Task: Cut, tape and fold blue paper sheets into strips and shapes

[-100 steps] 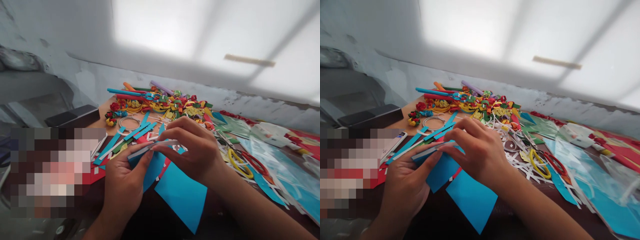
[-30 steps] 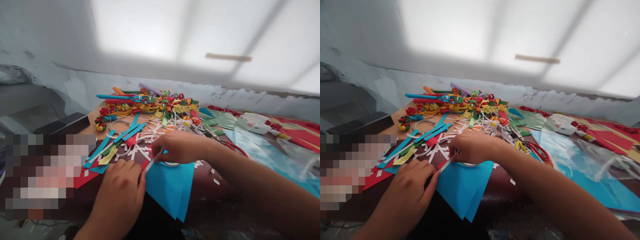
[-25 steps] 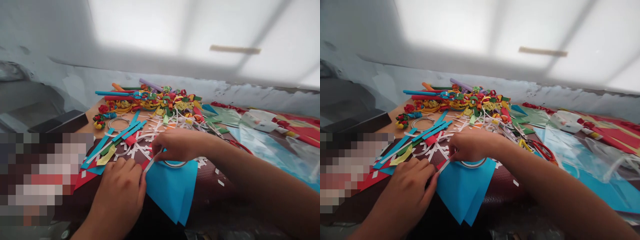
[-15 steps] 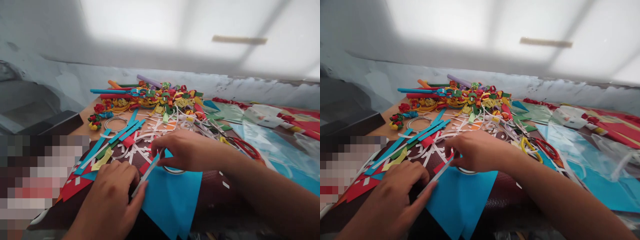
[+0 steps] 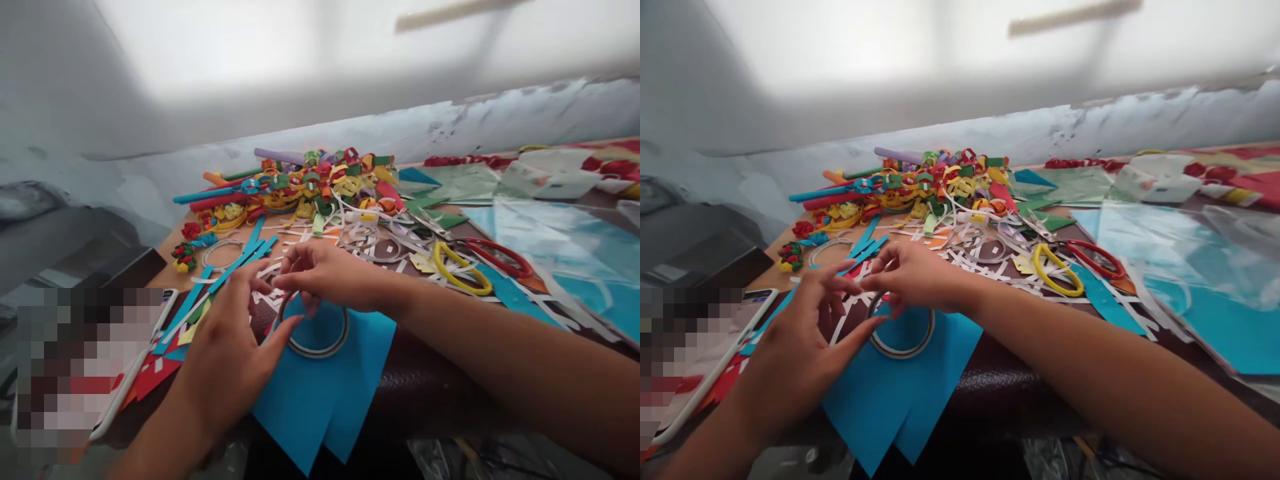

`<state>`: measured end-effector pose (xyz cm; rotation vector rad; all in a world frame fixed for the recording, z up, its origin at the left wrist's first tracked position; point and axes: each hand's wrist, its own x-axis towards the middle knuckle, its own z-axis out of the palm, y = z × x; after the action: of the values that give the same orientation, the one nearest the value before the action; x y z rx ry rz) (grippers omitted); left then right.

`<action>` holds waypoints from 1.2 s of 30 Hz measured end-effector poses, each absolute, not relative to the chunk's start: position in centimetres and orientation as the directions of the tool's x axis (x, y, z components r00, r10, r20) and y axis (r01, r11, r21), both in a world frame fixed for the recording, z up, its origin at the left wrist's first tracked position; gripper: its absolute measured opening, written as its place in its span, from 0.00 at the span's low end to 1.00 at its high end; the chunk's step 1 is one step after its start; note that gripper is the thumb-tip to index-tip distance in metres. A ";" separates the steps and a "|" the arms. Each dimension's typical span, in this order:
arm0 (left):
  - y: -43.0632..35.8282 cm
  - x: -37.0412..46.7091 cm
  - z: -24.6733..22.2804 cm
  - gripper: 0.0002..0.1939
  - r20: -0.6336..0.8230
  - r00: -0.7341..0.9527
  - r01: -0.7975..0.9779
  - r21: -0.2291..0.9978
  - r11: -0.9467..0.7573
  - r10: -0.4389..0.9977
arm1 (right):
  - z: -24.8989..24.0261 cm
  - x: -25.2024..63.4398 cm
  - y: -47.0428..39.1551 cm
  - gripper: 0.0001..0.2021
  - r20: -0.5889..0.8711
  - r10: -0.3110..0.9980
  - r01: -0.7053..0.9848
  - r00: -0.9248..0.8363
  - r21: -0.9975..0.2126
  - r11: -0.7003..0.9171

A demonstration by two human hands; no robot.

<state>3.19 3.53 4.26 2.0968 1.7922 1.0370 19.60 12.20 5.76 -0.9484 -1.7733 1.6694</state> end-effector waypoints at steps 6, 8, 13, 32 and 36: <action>5.0 3.2 3.9 0.25 0.145 -0.019 0.485 0.867 -0.117 0.989 | 6.1 19.6 11.8 0.09 0.038 0.713 -0.323 -0.701 -0.908 -0.269; 5.3 2.9 3.5 0.15 0.160 -0.064 0.382 0.916 -0.124 0.985 | 5.6 19.4 11.9 0.12 0.114 0.740 -0.398 -0.663 -0.891 -0.219; 5.0 2.2 3.5 0.12 0.159 -0.191 0.161 0.978 -0.129 0.969 | 3.2 18.3 12.7 0.21 0.214 0.790 -0.066 -0.574 -0.974 0.216; 0.3 1.1 2.1 0.05 0.232 -0.335 0.299 0.945 -0.131 0.913 | 1.4 18.2 10.1 0.08 0.277 0.570 0.441 -0.774 -0.410 0.798; 0.0 1.4 2.0 0.04 0.237 -0.377 0.295 0.947 -0.126 0.895 | 1.5 18.3 10.1 0.08 0.287 0.566 0.447 -0.773 -0.386 0.807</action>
<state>1.39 -0.04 1.97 1.3282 1.6366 1.5325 18.26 10.06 1.51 -0.7619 -2.6011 0.4177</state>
